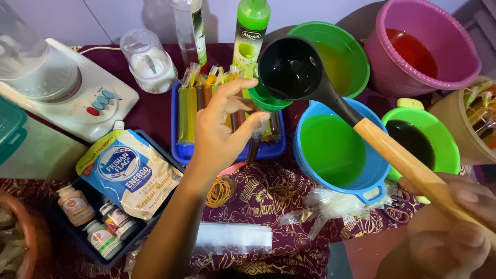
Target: Filling plastic tubes with flavored liquid and tying them with rubber bands to make ice pops.
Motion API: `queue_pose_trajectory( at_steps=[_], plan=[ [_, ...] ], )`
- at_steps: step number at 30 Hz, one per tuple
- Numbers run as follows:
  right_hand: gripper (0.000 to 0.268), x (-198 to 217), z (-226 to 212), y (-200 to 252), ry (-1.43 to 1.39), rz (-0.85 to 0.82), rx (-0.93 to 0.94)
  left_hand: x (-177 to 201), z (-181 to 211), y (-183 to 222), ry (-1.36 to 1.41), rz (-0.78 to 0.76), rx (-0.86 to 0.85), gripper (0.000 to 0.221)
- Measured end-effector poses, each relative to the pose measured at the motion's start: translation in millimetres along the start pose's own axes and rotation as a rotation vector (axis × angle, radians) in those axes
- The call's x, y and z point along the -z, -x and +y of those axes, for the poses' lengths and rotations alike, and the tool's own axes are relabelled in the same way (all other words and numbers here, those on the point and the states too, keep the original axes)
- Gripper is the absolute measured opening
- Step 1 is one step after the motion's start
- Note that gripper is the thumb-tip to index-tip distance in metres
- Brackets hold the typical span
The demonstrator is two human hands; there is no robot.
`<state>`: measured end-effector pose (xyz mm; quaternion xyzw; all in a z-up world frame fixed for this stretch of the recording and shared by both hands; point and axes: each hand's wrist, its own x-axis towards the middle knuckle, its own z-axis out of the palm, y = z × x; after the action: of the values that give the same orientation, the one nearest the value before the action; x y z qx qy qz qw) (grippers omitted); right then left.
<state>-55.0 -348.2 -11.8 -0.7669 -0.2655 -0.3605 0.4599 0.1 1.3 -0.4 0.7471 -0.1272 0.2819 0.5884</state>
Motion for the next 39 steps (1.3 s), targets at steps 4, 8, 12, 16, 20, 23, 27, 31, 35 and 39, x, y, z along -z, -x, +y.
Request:
queue_pose_trajectory(
  at_steps=[4,8,12,16,20,23,27,31,35,39],
  plan=[
    [0.044,-3.0,2.3,-5.2,-0.051,0.045,0.004,1.1,1.3,0.3,-0.018,0.011,-0.015,0.058],
    [0.034,-0.1,10.0,-11.9,-0.028,-0.084,0.318,2.4,2.2,0.1,0.002,0.014,-0.027,0.058],
    [0.033,1.4,13.9,-12.4,-0.029,-0.096,0.335,2.7,1.0,0.2,-0.019,0.017,-0.035,0.059],
    [0.037,8.3,5.9,-15.6,0.105,-0.198,0.357,3.2,1.7,0.4,-0.004,0.01,-0.021,0.058],
    [0.033,8.6,6.2,-2.3,0.068,-0.103,0.231,3.0,0.7,0.4,-0.008,0.015,-0.015,0.058],
    [0.041,13.3,7.3,-2.4,0.069,-0.108,0.151,2.6,1.1,0.4,0.001,0.018,-0.017,0.058],
    [0.034,9.5,14.1,-6.9,0.052,-0.126,0.33,3.6,2.5,0.4,0.03,0.01,-0.023,0.057],
    [0.035,8.5,10.4,-2.5,0.044,-0.127,0.263,2.8,2.0,0.1,0.028,0.016,-0.029,0.057],
    [0.041,12.0,5.2,-4.3,0.018,-0.131,0.165,2.2,4.2,-0.4,0.02,0.015,-0.034,0.056],
    [0.062,17.6,3.8,-1.9,-0.012,-0.163,0.001,1.5,3.3,0.1,0.032,0.021,-0.024,0.057]
  ],
)
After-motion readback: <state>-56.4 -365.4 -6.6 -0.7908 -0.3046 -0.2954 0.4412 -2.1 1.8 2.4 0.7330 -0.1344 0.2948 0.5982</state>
